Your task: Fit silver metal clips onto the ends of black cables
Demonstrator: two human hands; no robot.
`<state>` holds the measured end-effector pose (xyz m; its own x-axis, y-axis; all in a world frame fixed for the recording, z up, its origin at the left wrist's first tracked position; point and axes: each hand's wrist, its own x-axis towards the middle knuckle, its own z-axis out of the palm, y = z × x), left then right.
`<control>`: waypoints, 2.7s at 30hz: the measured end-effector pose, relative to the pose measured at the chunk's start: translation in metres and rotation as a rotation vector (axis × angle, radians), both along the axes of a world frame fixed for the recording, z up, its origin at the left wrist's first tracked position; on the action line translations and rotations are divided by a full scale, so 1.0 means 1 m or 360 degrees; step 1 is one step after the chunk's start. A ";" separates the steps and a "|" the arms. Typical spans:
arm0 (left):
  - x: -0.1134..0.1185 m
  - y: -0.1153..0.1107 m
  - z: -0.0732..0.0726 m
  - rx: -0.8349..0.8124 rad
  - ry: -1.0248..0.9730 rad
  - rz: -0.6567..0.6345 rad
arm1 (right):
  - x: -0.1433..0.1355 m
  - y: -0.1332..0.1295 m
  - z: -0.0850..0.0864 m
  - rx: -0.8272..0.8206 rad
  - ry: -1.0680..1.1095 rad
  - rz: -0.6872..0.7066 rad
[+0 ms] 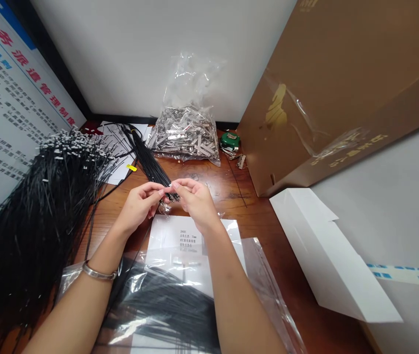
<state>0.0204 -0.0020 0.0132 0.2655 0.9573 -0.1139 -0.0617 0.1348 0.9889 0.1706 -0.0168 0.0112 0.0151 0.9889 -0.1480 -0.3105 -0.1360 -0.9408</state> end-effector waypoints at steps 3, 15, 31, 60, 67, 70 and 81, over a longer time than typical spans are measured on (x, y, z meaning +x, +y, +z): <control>-0.001 0.000 0.000 0.0009 -0.0003 0.0002 | 0.001 -0.001 0.001 -0.0051 -0.0018 -0.0005; -0.002 0.000 0.001 0.0010 -0.0045 0.0030 | 0.000 -0.006 0.010 -0.0100 -0.0176 -0.0044; -0.001 0.001 0.000 0.0024 -0.0072 0.0043 | 0.001 -0.004 0.002 0.0032 -0.0292 0.0009; 0.001 0.002 0.000 -0.0053 -0.0065 0.0162 | 0.001 -0.004 0.002 0.0035 -0.0353 -0.0076; 0.001 0.002 0.000 -0.0029 -0.0042 0.0171 | 0.000 -0.004 0.004 -0.0008 -0.0333 -0.0103; 0.000 0.002 -0.001 -0.0020 -0.0043 0.0145 | 0.000 -0.004 0.002 0.0019 -0.0360 -0.0121; 0.000 0.000 0.000 -0.0043 0.0045 -0.0181 | 0.001 -0.005 0.006 0.0024 -0.0235 -0.0194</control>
